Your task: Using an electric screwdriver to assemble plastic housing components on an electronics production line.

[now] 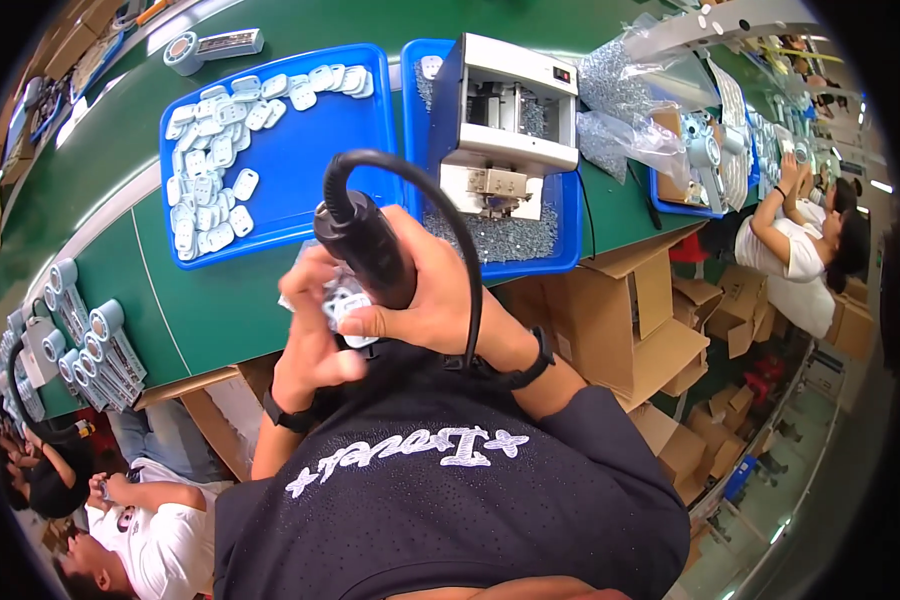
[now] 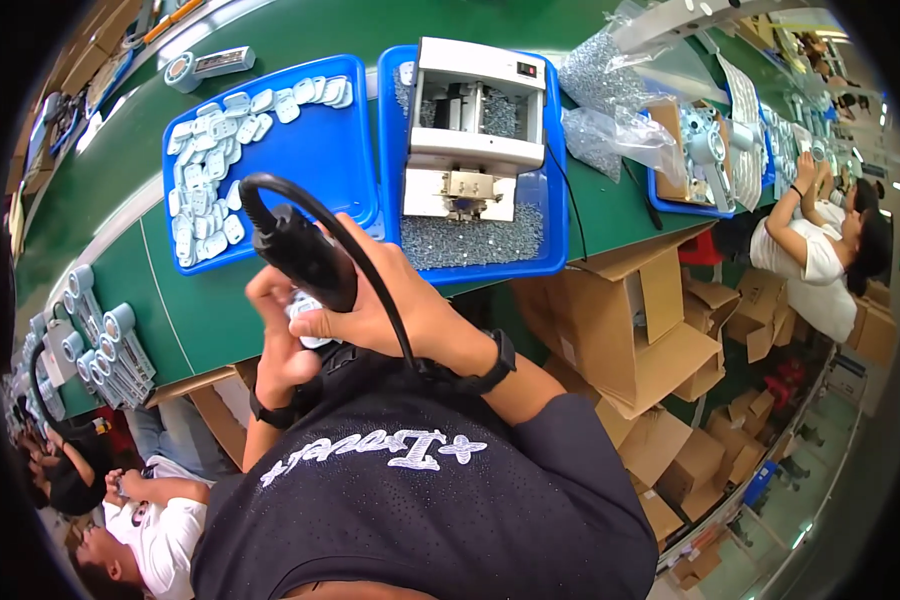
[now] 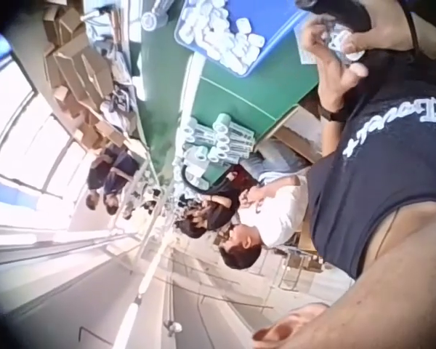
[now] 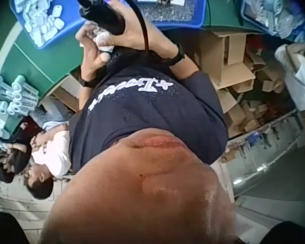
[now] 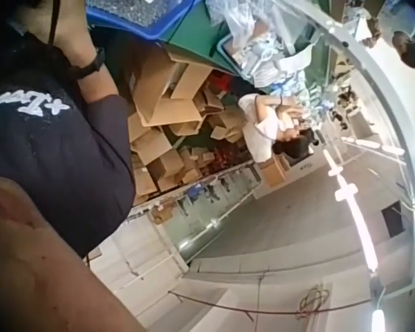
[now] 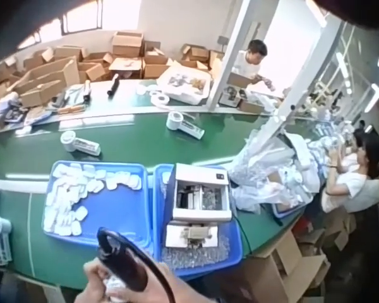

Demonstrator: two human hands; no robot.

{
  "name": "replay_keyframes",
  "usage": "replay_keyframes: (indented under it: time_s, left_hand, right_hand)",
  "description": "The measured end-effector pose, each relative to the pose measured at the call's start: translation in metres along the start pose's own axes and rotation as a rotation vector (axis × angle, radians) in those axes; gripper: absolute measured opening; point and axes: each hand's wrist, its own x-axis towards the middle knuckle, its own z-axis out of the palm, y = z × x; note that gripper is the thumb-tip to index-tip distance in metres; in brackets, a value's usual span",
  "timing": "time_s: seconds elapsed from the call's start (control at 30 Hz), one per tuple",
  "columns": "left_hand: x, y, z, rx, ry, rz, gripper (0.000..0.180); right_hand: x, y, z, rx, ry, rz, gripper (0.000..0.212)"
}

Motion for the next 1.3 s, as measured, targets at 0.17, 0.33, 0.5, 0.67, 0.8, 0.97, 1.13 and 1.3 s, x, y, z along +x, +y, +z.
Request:
replay_keyframes:
  time_s: [0.17, 0.33, 0.5, 0.67, 0.8, 0.97, 1.13, 1.3]
  left_hand:
    - [0.015, -0.02, 0.016, 0.271, -0.2, -0.009, 0.067]
    - [0.037, -0.014, 0.023, 0.313, -0.271, 0.13, 0.058]
    - [0.04, -0.03, 0.024, 0.384, -0.215, 0.18, 0.06]
    - [0.025, -0.053, 0.027, 0.228, -0.126, 0.273, 0.059]
    - [0.035, -0.053, 0.027, 0.248, -0.155, 0.316, 0.06]
    - [0.027, -0.049, 0.029, 0.255, -0.091, 0.291, 0.06]
    - [0.039, -0.044, 0.037, 0.26, -0.081, 0.281, 0.061]
    - [0.038, -0.044, 0.036, 0.297, -0.045, 0.281, 0.061]
  right_hand:
    - [-0.014, 0.003, -0.016, -0.344, 0.111, 0.313, 0.068]
    - [-0.017, 0.016, -0.02, -0.222, 0.183, 0.219, 0.058]
    - [-0.011, 0.038, -0.022, -0.19, 0.309, -0.111, 0.047]
    - [-0.01, -0.002, -0.063, 0.235, 0.357, -0.723, 0.064]
    - [0.012, -0.001, -0.083, 0.018, 0.625, -0.58, 0.074]
    - [-0.005, 0.019, -0.091, 0.268, 0.419, -0.453, 0.079]
    - [-0.027, -0.04, -0.049, 0.35, 0.342, -0.645, 0.085]
    - [-0.021, -0.054, -0.046, 0.355, 0.139, -0.736, 0.09]
